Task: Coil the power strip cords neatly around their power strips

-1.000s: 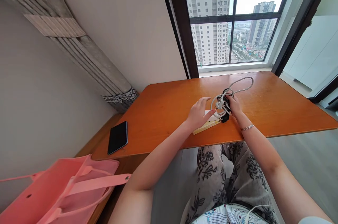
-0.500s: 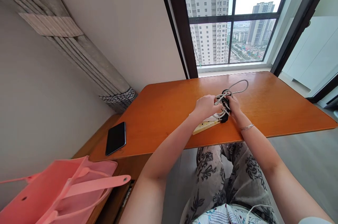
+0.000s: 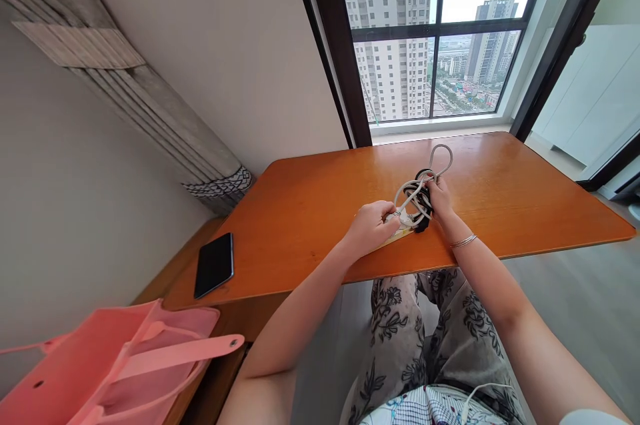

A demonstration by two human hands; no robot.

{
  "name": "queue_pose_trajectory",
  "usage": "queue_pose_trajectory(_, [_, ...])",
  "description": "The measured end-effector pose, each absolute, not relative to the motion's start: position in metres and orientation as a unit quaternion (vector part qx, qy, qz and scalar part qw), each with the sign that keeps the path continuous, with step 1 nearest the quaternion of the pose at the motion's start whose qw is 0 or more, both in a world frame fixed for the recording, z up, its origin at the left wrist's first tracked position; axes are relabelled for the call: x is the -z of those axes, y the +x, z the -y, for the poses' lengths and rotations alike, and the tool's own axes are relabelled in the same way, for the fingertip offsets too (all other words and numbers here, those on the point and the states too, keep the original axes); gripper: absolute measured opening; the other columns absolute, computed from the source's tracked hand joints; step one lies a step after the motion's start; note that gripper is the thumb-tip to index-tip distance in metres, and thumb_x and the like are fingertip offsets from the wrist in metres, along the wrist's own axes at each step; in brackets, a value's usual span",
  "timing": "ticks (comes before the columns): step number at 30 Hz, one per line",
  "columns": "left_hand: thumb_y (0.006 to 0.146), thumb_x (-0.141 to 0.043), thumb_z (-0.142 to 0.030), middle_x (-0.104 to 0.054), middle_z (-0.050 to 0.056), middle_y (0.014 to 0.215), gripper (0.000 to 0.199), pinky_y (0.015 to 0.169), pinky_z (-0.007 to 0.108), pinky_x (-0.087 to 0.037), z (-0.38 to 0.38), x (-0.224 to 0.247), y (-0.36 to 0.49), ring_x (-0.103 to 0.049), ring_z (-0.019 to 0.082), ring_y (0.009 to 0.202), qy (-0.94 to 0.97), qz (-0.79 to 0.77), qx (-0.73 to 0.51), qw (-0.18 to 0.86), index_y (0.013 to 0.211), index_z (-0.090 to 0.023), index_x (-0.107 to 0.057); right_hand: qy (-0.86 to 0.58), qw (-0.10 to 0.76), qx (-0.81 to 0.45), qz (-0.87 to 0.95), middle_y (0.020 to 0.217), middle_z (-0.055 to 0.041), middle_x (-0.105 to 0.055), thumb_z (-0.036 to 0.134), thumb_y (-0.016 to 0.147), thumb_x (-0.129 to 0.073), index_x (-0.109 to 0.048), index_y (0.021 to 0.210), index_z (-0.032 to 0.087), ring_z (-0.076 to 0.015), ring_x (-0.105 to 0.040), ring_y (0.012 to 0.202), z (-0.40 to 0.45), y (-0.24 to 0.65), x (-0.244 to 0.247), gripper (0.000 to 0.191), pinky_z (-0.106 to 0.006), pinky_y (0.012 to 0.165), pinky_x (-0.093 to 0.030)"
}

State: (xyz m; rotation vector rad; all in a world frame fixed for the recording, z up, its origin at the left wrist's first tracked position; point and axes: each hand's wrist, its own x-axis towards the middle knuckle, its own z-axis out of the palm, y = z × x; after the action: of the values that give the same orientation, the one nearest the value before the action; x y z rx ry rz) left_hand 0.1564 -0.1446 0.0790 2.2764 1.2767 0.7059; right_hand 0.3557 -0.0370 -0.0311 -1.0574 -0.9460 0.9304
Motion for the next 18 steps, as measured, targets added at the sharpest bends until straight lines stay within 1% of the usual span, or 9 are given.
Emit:
queue_pose_trajectory(4, [0.072, -0.042, -0.035, -0.044, -0.001, 0.062, 0.018, 0.059, 0.03, -0.029, 0.162, -0.084, 0.144, -0.04, 0.014, 0.062, 0.816, -0.448, -0.266, 0.251, 0.061, -0.021, -0.039, -0.492, 0.691, -0.384, 0.364, 0.072, 0.0051, -0.058, 0.04, 0.076, -0.058, -0.043, 0.127, 0.023, -0.0173, -0.058, 0.064, 0.034, 0.361, 0.031, 0.056, -0.03, 0.06, -0.048])
queue_pose_trajectory(7, [0.072, -0.041, -0.036, -0.042, -0.001, 0.063, 0.019, 0.059, 0.028, -0.029, 0.17, -0.08, 0.126, -0.039, 0.014, 0.062, 0.791, -0.451, -0.28, 0.304, 0.061, -0.021, -0.039, -0.493, 0.695, -0.378, 0.362, 0.071, 0.0047, -0.06, 0.037, 0.077, -0.058, -0.031, 0.141, 0.02, -0.0185, -0.059, 0.063, 0.037, 0.36, 0.028, 0.071, -0.031, 0.06, -0.049])
queue_pose_trajectory(10, [0.072, -0.042, -0.041, -0.038, -0.002, 0.063, 0.023, 0.056, 0.027, -0.03, 0.176, -0.069, 0.109, -0.036, 0.013, 0.06, 0.758, -0.451, -0.29, 0.372, 0.063, -0.021, -0.041, -0.476, 0.699, -0.373, 0.383, 0.071, 0.006, -0.059, 0.034, 0.077, -0.057, -0.023, 0.147, 0.021, -0.0168, -0.059, 0.063, 0.043, 0.356, 0.025, 0.079, -0.03, 0.062, -0.049])
queue_pose_trajectory(13, [0.073, -0.043, -0.042, -0.036, -0.003, 0.063, 0.023, 0.054, 0.026, -0.029, 0.184, -0.059, 0.1, -0.035, 0.011, 0.058, 0.734, -0.451, -0.293, 0.416, 0.066, -0.021, -0.044, -0.46, 0.706, -0.366, 0.394, 0.084, 0.004, -0.061, 0.03, 0.074, -0.058, -0.02, 0.15, 0.027, -0.0141, -0.06, 0.066, 0.047, 0.353, 0.023, 0.085, -0.029, 0.067, -0.051])
queue_pose_trajectory(16, [0.074, -0.044, -0.041, -0.035, -0.003, 0.064, 0.021, 0.051, 0.025, -0.029, 0.195, -0.056, 0.097, -0.035, 0.011, 0.057, 0.723, -0.449, -0.297, 0.434, 0.069, -0.021, -0.045, -0.466, 0.709, -0.347, 0.399, 0.099, -0.0002, -0.059, 0.03, 0.074, -0.056, -0.023, 0.149, 0.031, -0.0126, -0.061, 0.071, 0.05, 0.353, 0.021, 0.083, -0.028, 0.07, -0.052])
queue_pose_trajectory(18, [0.075, -0.044, -0.04, -0.036, -0.002, 0.065, 0.021, 0.051, 0.025, -0.03, 0.202, -0.057, 0.095, -0.036, 0.011, 0.057, 0.726, -0.447, -0.297, 0.43, 0.068, -0.02, -0.045, -0.478, 0.708, -0.328, 0.404, 0.101, -0.0014, -0.057, 0.029, 0.074, -0.055, -0.027, 0.148, 0.031, -0.0122, -0.059, 0.071, 0.05, 0.353, 0.021, 0.079, -0.027, 0.069, -0.051])
